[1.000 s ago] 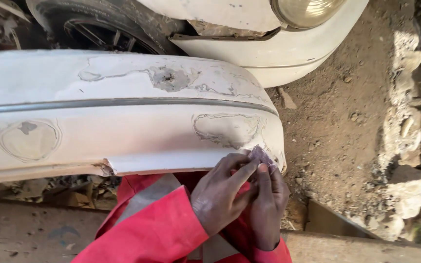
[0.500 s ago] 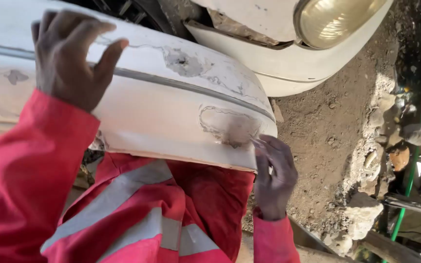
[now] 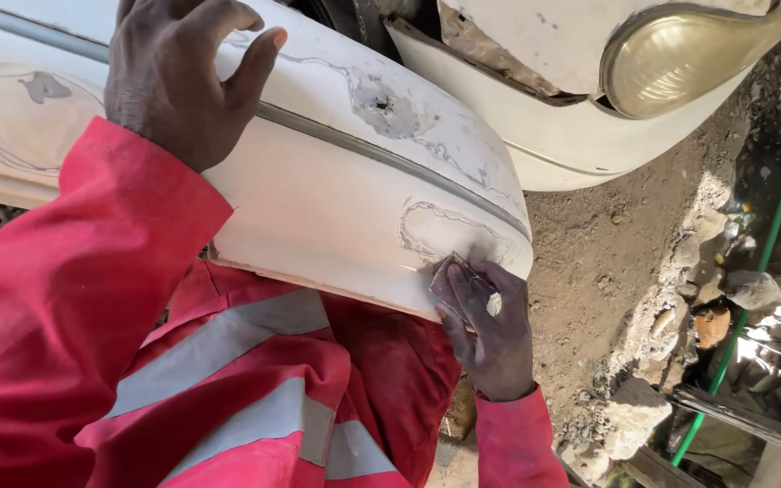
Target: The person sands the surface of a detached white car bumper using a sanding block. The person holds the bumper with one hand while sanding the damaged areas with the other hand.
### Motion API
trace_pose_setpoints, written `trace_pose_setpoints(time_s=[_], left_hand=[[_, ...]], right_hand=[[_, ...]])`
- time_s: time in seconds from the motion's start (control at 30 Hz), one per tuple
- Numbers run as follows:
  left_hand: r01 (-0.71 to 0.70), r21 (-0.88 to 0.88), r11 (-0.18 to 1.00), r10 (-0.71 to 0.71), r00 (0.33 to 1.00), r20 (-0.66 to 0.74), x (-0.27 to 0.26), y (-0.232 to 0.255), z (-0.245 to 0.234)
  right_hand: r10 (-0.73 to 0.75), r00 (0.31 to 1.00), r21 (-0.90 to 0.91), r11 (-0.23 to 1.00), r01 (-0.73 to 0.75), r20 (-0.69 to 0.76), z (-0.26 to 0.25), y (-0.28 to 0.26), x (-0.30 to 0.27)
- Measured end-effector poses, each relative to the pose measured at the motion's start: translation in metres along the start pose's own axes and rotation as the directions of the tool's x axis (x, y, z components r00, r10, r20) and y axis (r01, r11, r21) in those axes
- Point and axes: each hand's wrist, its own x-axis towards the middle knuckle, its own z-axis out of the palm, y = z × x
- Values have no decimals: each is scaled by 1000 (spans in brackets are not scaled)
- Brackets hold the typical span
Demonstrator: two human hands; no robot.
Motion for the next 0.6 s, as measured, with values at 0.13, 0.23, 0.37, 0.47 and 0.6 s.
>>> trace_pose_setpoints(time_s=[0.13, 0.23, 0.37, 0.47, 0.6], left_hand=[[43, -2, 999, -43, 998, 36, -1, 1, 0], [50, 6, 999, -50, 998, 32, -1, 1, -1], [76, 17, 997, -77, 993, 91, 0, 4, -4], [80, 24, 996, -82, 990, 118, 2, 4, -4], [73, 75, 995, -82, 990, 119, -1, 2, -2]], right_hand=[[46, 999, 88, 995, -44, -19, 0, -13, 6], [218, 974, 337, 923, -187, -57, 1, -22, 4], [723, 691, 821, 375, -430, 32, -5, -15, -9], [826, 520, 945, -46, -323, 218, -12, -24, 3], [738, 526, 906, -345, -245, 423, -17, -24, 7]])
